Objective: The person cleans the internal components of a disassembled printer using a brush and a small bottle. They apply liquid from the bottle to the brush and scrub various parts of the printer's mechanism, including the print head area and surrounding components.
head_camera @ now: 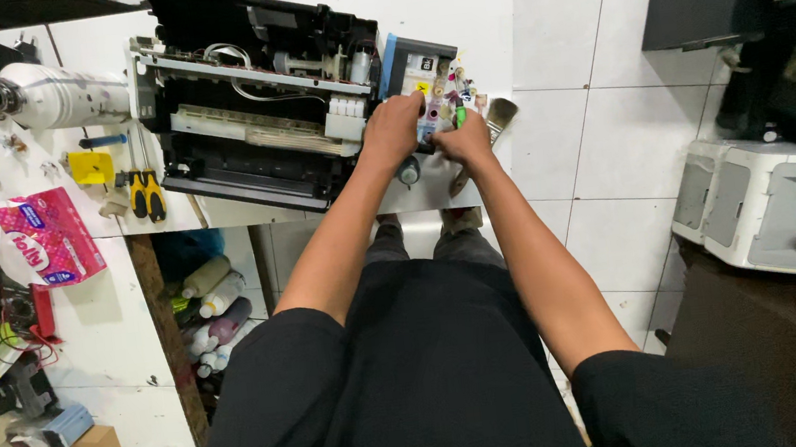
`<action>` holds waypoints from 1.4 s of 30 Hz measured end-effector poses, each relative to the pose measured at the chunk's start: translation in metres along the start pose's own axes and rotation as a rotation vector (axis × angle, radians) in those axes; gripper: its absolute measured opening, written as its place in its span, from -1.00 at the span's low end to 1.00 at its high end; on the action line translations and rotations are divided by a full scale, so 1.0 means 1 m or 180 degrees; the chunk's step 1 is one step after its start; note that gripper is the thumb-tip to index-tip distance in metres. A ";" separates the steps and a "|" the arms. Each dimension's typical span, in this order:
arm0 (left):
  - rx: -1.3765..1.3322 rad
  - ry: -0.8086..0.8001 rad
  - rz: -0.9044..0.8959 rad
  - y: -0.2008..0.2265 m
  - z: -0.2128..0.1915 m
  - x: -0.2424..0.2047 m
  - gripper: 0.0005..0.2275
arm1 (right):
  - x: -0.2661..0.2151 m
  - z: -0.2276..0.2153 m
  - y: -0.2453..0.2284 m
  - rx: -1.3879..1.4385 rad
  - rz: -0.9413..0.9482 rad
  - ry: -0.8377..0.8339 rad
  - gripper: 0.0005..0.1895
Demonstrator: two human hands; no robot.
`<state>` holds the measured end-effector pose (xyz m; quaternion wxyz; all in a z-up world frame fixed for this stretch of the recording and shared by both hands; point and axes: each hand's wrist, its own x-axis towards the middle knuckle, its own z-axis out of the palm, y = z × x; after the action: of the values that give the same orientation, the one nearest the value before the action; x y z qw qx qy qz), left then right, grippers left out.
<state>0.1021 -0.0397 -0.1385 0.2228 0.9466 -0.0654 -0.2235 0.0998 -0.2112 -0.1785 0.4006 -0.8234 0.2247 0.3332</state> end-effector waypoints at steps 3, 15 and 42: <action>-0.0046 -0.0154 -0.0146 0.005 -0.008 0.000 -0.76 | -0.031 -0.008 -0.032 -0.0211 0.0191 -0.0018 -0.65; -0.0136 -0.0073 -0.0121 0.008 -0.012 -0.004 -0.79 | 0.027 -0.029 0.043 -0.0147 -0.0469 0.0070 -0.63; -0.0153 0.0054 0.0024 0.006 -0.014 -0.007 -0.87 | -0.056 -0.079 0.030 -0.1245 -0.1102 0.0222 -0.77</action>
<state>0.1023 -0.0377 -0.1224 0.2469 0.9426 -0.0618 -0.2161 0.0718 -0.2870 -0.1168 0.2769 -0.9224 0.0254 0.2682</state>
